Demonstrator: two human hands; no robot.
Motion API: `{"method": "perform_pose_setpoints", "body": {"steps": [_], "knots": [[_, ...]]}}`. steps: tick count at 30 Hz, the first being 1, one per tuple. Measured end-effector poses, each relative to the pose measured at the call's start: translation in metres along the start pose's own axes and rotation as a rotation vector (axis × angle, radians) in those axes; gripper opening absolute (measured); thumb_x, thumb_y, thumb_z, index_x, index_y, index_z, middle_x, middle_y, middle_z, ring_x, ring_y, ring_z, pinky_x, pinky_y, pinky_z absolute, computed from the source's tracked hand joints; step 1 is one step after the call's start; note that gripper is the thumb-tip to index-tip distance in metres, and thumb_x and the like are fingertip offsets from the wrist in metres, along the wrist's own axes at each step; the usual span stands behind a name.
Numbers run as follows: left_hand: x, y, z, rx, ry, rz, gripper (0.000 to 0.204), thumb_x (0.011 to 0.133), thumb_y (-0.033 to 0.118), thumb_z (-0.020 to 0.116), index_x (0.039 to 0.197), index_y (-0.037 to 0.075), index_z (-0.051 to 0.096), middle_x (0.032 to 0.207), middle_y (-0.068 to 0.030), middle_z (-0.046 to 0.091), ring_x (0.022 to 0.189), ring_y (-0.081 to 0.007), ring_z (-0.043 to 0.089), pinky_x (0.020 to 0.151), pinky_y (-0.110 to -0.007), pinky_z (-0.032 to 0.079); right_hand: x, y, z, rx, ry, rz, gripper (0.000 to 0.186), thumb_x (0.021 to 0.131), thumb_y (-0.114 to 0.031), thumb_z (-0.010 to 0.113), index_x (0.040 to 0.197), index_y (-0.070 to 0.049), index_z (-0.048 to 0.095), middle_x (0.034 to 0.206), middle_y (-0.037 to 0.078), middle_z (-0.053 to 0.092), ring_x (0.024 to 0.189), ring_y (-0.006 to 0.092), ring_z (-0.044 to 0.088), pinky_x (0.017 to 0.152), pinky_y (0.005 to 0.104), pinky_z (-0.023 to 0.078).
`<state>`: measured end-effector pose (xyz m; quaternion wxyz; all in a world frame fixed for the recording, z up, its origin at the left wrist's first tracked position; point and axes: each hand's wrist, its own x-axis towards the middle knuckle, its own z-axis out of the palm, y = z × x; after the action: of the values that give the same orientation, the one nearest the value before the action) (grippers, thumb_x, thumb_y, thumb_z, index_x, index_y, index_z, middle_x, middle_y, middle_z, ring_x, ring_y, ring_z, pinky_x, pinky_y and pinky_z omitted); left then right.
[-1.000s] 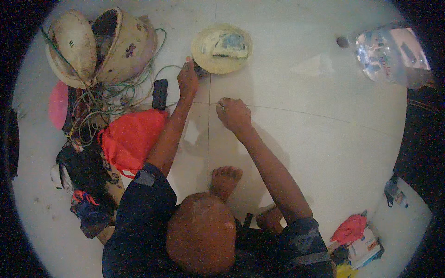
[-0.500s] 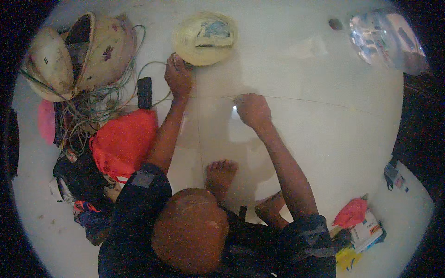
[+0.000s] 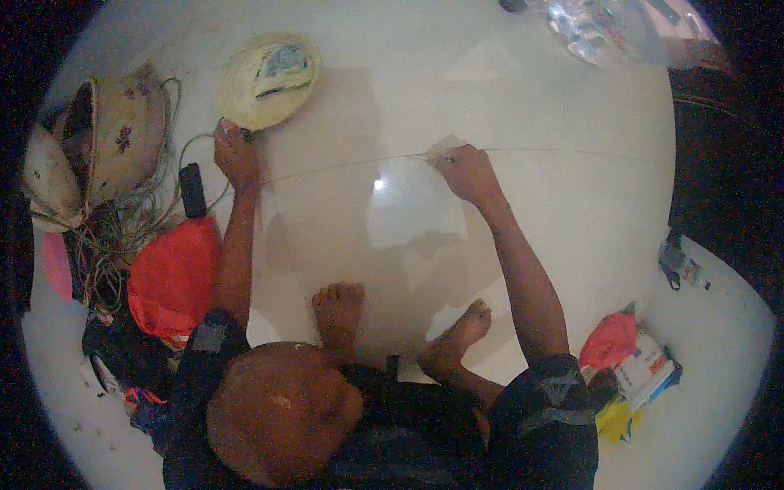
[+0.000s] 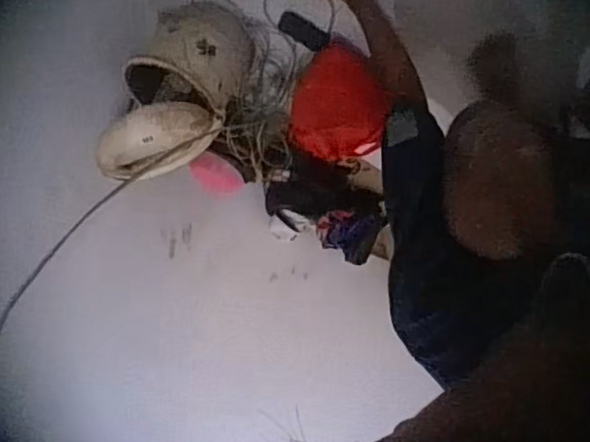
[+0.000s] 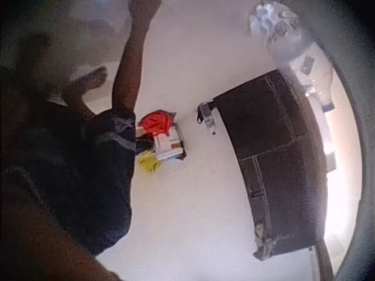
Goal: The person sits on a tiled floor and applies a white grout mixture into the gaps between tiles using a small sponge. They repeatedly dip the sponge into a bowl of grout and rub it along the tile seams, occasionally using their fingers to smooth the material.
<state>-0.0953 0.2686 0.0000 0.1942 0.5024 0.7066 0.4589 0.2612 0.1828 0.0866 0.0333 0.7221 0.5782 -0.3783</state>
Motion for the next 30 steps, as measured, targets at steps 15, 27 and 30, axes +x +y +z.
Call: {"method": "perform_pose_setpoints", "body": {"steps": [15, 27, 30], "knots": [[-0.003, 0.0, 0.006, 0.603, -0.001, 0.398, 0.035, 0.097, 0.026, 0.039, 0.102, -0.006, 0.052, 0.095, -0.0255, 0.059, 0.084, -0.0423, 0.057, 0.072, -0.044, 0.044, -0.01, 0.147, -0.073, 0.023, 0.064, 0.153, 0.035, 0.081, -0.036, 0.062, 0.094, -0.005, 0.07, 0.082, 0.018, 0.066, 0.075, 0.0286, 0.063, 0.072, 0.0409, 0.048], [-0.002, 0.0, 0.003, 0.806, -0.003, 0.703, 0.036, 0.072, 0.002, 0.065, 0.102, -0.006, 0.048, 0.094, -0.0236, 0.056, 0.085, -0.0438, 0.056, 0.071, -0.047, 0.045, -0.009, 0.215, -0.112, 0.133, 0.04, 0.248, 0.032, 0.082, -0.031, 0.062, 0.098, -0.005, 0.07, 0.084, 0.014, 0.067, 0.073, 0.0235, 0.061, 0.074, 0.0367, 0.047], [-0.001, -0.006, -0.003, 0.842, 0.018, 0.719, 0.027, 0.083, 0.01, 0.058, 0.103, -0.007, 0.05, 0.091, -0.0225, 0.057, 0.084, -0.041, 0.056, 0.072, -0.045, 0.045, -0.009, 0.216, -0.118, 0.101, 0.051, 0.264, 0.026, 0.084, -0.025, 0.06, 0.096, -0.004, 0.07, 0.079, 0.012, 0.066, 0.069, 0.0192, 0.058, 0.069, 0.033, 0.046]]}}
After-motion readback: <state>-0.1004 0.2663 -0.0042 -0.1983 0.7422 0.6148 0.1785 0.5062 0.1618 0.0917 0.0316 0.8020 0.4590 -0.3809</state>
